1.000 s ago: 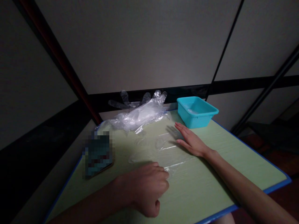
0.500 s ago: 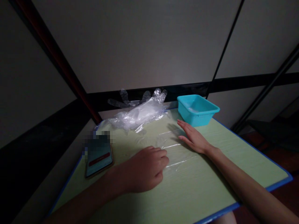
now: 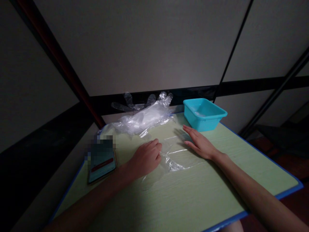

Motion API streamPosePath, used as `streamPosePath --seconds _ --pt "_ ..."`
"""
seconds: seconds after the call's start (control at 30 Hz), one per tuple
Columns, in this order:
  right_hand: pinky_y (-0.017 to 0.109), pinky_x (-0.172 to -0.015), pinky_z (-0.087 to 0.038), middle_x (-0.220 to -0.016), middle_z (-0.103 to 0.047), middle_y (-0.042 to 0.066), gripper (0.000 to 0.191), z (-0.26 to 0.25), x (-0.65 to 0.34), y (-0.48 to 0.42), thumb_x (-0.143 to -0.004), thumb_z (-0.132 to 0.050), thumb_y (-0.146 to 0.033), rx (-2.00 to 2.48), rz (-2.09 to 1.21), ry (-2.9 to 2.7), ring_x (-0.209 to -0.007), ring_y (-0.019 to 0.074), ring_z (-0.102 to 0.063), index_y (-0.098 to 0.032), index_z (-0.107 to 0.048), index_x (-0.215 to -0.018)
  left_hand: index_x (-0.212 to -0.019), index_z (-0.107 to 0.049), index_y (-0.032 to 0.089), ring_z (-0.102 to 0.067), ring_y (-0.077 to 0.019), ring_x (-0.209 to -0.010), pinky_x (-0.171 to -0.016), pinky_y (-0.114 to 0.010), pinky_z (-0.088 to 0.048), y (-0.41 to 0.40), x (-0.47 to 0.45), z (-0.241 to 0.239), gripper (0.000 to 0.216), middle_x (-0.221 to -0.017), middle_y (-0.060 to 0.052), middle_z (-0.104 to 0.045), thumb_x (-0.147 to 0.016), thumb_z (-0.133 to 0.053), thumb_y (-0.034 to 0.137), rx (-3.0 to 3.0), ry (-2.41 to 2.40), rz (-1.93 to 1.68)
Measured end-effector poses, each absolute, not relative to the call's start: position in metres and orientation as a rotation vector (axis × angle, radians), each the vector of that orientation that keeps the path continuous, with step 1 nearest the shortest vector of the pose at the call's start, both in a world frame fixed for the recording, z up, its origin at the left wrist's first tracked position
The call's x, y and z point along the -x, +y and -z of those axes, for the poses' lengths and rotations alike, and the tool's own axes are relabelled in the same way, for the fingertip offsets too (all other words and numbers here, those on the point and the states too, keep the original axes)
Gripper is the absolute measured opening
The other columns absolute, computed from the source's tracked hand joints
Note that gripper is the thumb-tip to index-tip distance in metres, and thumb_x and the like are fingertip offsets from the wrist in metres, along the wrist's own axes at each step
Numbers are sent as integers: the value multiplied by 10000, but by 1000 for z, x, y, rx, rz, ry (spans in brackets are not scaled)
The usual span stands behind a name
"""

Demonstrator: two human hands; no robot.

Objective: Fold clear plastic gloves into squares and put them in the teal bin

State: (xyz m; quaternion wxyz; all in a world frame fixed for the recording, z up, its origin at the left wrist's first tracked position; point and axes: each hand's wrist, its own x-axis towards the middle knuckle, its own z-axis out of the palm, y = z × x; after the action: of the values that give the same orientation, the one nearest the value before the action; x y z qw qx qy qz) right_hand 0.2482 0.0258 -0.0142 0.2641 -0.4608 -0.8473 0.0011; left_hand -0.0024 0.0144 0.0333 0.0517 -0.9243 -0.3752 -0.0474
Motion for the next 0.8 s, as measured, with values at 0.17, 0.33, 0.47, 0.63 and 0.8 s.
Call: streamPosePath --seconds 0.17,0.33,0.47,0.63,0.8 --pt "410 -999 -290 -1356 -297 142 550 15 -248 26 -859 -356 -411 1265 -1 -2307 -1236 231 -280 -140 -226 -1321 -738 -461 164 -482 -167 -724 -689 -301 -405 18 3 -27 148 -782 -37 -475 -763 -331 97 2785 -1199 100" --pt "432 -993 -296 -1363 -296 119 539 16 -248 26 -859 -357 -414 1252 -16 -2312 -1240 237 -276 -182 -220 -1326 -838 -479 142 -484 -214 -868 -773 -358 -405 11 -1 -28 196 -893 -79 -499 -685 -381 69 2807 -1238 164" --pt "435 -987 -302 -1360 -302 119 532 16 -248 26 -859 -357 -410 1242 -27 -2313 -1232 243 -291 -182 -234 -1323 -1082 -436 136 -359 -214 -1151 -948 -358 -314 -8 -9 -25 363 -1237 -110 -401 -726 -381 95 2946 -1149 321" --pt "446 -976 -316 -1347 -326 124 512 16 -248 26 -866 -339 -400 1233 -30 -2304 -1220 245 -313 -184 -245 -1321 -1316 -192 114 -122 -198 -1291 -1046 -345 -176 -32 -16 -15 585 -1413 -96 -161 -792 -402 269 3160 -888 211" --pt "439 -982 -311 -1346 -327 121 501 17 -250 26 -869 -339 -391 1251 -24 -2318 -1226 230 -306 -185 -250 -1318 -1334 -182 185 -62 -207 -1297 -1053 -366 -138 -34 -13 -9 571 -1427 -52 -94 -831 -389 358 3205 -816 141"
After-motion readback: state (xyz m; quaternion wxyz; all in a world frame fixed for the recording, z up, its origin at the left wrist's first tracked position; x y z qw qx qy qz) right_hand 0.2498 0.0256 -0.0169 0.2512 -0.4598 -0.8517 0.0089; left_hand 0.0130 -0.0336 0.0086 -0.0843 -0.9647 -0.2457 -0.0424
